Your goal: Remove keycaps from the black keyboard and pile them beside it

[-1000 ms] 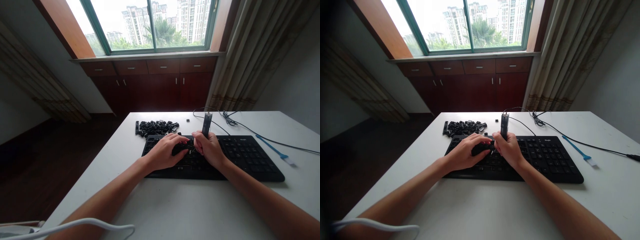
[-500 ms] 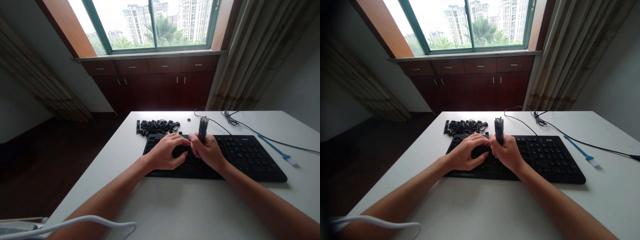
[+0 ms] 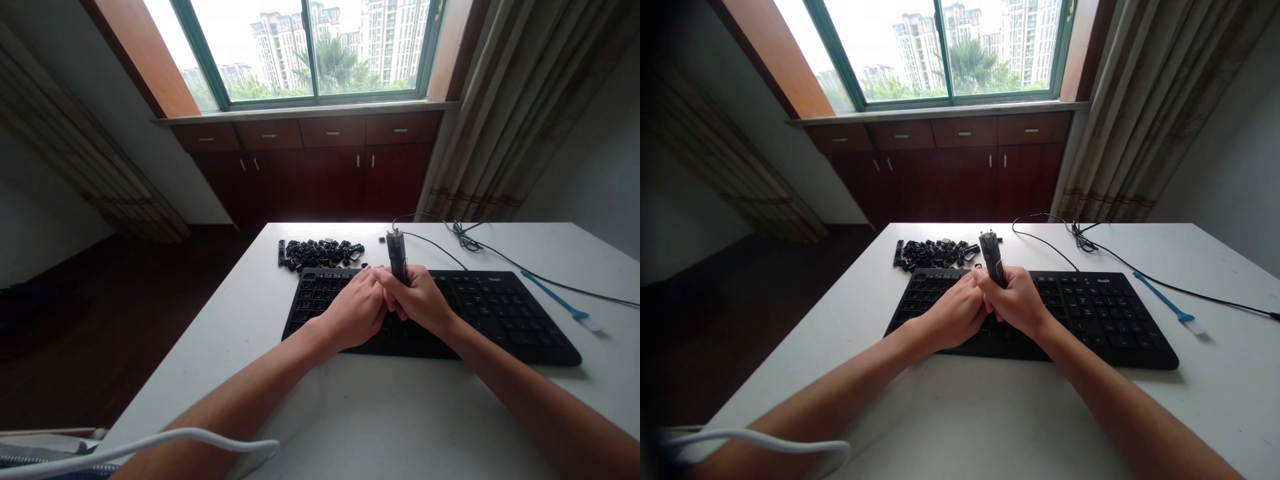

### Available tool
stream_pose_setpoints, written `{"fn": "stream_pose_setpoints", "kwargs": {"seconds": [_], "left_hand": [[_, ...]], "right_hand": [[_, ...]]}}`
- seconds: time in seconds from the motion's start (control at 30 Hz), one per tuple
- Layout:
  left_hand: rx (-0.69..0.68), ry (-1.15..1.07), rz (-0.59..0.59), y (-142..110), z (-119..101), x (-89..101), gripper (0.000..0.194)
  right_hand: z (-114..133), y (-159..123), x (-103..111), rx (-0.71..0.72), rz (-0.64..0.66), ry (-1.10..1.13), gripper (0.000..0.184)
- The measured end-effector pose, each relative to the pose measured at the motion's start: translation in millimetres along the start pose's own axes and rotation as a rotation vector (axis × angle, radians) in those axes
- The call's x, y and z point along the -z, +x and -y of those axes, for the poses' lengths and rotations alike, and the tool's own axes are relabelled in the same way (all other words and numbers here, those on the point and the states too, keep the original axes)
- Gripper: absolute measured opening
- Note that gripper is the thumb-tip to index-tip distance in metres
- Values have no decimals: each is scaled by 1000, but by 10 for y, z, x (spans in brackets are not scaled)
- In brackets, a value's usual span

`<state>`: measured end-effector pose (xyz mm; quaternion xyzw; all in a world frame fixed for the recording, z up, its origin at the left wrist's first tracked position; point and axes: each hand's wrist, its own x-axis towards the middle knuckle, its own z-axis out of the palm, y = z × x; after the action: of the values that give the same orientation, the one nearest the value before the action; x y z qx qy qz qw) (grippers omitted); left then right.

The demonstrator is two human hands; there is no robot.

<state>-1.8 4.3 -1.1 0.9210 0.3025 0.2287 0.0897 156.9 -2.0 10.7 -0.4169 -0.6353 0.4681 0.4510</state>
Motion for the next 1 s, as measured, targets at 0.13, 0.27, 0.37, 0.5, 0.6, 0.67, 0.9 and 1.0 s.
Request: {"fn": "stream_pose_setpoints", "kwargs": {"seconds": [0.13,0.27,0.37,0.5,0.6,0.67,0.9,1.0], "left_hand": [[8,0,1,4,17,-8,19],[-10,-7,19,9,12,-19,20],[-3,-26,16,4,0,-17,22],[2,-86,-13,14,-16,3,25],[38,-135,-52,41,-21,16,29],[49,-141,-70,59,-22,16,29],[92,-124,-43,6,-21,31,25],[118,-113,-59,-75,43,80,43]], "right_hand": [[2,23,-28,25,-22,77,50],[-28,11,-74,84,-90,90,53],[-56,-7,-95,106,-134,120,54],[-67,0,-106,98,-157,174,51],[-59,26,-116,126,-223,227,51],[-52,37,-123,135,-255,220,50],[-59,35,-105,50,-325,293,48],[-86,43,-60,38,-449,335,45]]}}
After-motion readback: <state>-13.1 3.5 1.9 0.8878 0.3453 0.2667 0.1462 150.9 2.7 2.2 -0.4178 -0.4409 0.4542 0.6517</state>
